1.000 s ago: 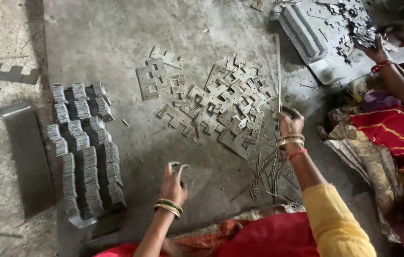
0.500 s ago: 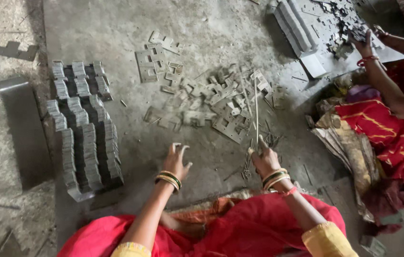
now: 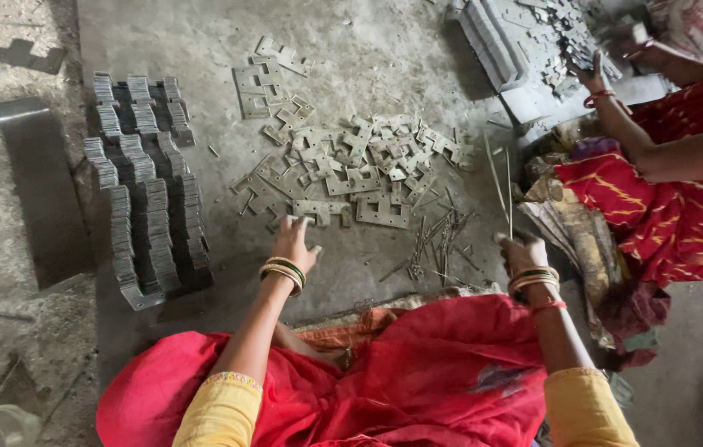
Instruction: The person sits on the floor and sorts small metal brackets by picking them up, inspecting them, and stacking them into neat piles. She also uses a long metal rod to sweep and gather scattered pieces into a central area.
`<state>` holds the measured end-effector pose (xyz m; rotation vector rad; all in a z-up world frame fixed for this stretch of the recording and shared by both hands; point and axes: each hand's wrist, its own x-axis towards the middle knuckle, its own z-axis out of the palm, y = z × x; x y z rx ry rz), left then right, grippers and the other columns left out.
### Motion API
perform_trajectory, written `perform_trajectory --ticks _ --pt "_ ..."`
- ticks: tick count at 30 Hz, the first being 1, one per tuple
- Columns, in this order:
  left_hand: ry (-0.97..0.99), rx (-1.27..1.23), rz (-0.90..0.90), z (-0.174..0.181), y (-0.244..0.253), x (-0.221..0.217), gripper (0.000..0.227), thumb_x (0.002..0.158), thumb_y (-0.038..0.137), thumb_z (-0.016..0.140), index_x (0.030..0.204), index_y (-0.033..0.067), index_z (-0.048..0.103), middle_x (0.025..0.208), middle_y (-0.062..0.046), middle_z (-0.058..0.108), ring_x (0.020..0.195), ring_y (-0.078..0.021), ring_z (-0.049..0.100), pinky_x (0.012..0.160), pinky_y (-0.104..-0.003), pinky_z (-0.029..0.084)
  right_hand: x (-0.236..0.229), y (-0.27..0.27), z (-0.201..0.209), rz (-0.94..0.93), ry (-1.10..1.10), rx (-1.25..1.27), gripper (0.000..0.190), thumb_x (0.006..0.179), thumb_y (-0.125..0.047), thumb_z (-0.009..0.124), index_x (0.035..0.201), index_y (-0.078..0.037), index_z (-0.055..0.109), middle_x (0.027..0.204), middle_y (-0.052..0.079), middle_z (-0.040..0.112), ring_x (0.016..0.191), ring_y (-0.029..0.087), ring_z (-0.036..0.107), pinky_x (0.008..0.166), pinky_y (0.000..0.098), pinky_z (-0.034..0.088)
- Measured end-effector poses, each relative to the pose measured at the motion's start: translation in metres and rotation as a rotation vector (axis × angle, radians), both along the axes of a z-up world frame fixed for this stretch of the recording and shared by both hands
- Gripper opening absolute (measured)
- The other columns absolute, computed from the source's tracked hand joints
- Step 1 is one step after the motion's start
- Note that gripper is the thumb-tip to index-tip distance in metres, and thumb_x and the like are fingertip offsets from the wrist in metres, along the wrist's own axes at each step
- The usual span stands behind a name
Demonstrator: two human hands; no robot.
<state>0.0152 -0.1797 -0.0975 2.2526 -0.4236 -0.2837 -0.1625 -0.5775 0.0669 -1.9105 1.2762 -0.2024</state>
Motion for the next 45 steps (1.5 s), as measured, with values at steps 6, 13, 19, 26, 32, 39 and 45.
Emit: perform_trajectory --ticks 6,13,19,26,32,39,45 --pt "0.033 -0.011 -0.066 -0.002 -0.006 -0.002 0.065 0.074 0.019 0.090 0.129 0.0102 0.057 0.134 -0.024 0.048 0.118 -0.0427 0.060 0.100 -0.046 0.052 -0.022 0.042 -0.009 0.245 0.148 0.028 0.055 0.092 -0.019 0.076 0.142 -0.002 0.061 0.072 0.006 0.061 0.054 0.014 0.050 0.045 0.0325 0.040" --pt "0.018 0.079 -0.042 -0.007 -0.007 0.001 0.074 0.074 0.022 0.091 0.136 0.0069 0.053 0.140 -0.025 0.045 0.124 -0.0422 0.056 0.105 -0.044 0.049 -0.019 0.111 0.015 0.588 0.175 -0.078 0.069 0.083 -0.026 0.075 0.146 -0.012 0.050 0.070 0.006 0.071 0.058 0.013 0.067 0.053 0.0330 0.054" --pt "0.098 0.173 -0.035 -0.010 -0.004 0.003 0.079 0.076 0.027 0.090 0.142 0.0096 0.051 0.148 -0.024 0.039 0.127 -0.0414 0.053 0.104 -0.047 0.047 -0.020 0.130 0.038 0.656 0.199 -0.218 0.065 0.079 -0.019 0.072 0.143 -0.016 0.060 0.063 0.011 0.067 0.053 0.017 0.062 0.054 0.0365 0.052" --pt "0.157 0.128 -0.007 -0.005 0.000 0.007 0.086 0.077 0.025 0.089 0.148 0.0046 0.044 0.152 -0.024 0.037 0.139 -0.0415 0.044 0.113 -0.045 0.045 0.069 0.127 -0.011 0.663 -0.005 -0.403 0.062 0.080 -0.030 0.080 0.136 -0.009 0.066 0.070 0.016 0.070 0.061 0.023 0.065 0.062 0.0402 0.053" --pt "0.201 0.296 0.143 0.022 0.012 0.008 0.093 0.077 0.037 0.088 0.150 0.0053 0.040 0.162 -0.019 0.026 0.148 -0.0390 0.032 0.121 -0.051 0.032 0.240 0.131 -0.066 0.592 -0.104 -0.426 0.059 0.077 -0.025 0.075 0.134 -0.010 0.069 0.104 0.023 0.075 0.097 0.032 0.075 0.087 0.0418 0.058" --pt "0.239 0.350 0.145 0.029 0.014 0.014 0.118 0.078 0.045 0.088 0.159 -0.0021 0.017 0.167 -0.023 0.012 0.153 -0.0408 0.020 0.125 -0.055 0.017 0.317 0.185 -0.063 0.840 0.028 -0.345 0.050 0.089 -0.024 0.073 0.135 -0.007 0.068 0.105 0.024 0.079 0.087 0.025 0.076 0.082 0.0402 0.059" --pt "0.287 0.410 0.052 0.030 0.014 0.015 0.119 0.081 0.052 0.083 0.160 -0.0024 0.013 0.168 -0.024 0.007 0.152 -0.0450 0.018 0.123 -0.054 0.018 0.218 0.205 -0.009 0.830 0.329 -0.180 0.058 0.094 -0.035 0.070 0.148 -0.024 0.051 0.110 0.008 0.073 0.049 0.010 0.051 0.046 0.0281 0.048"
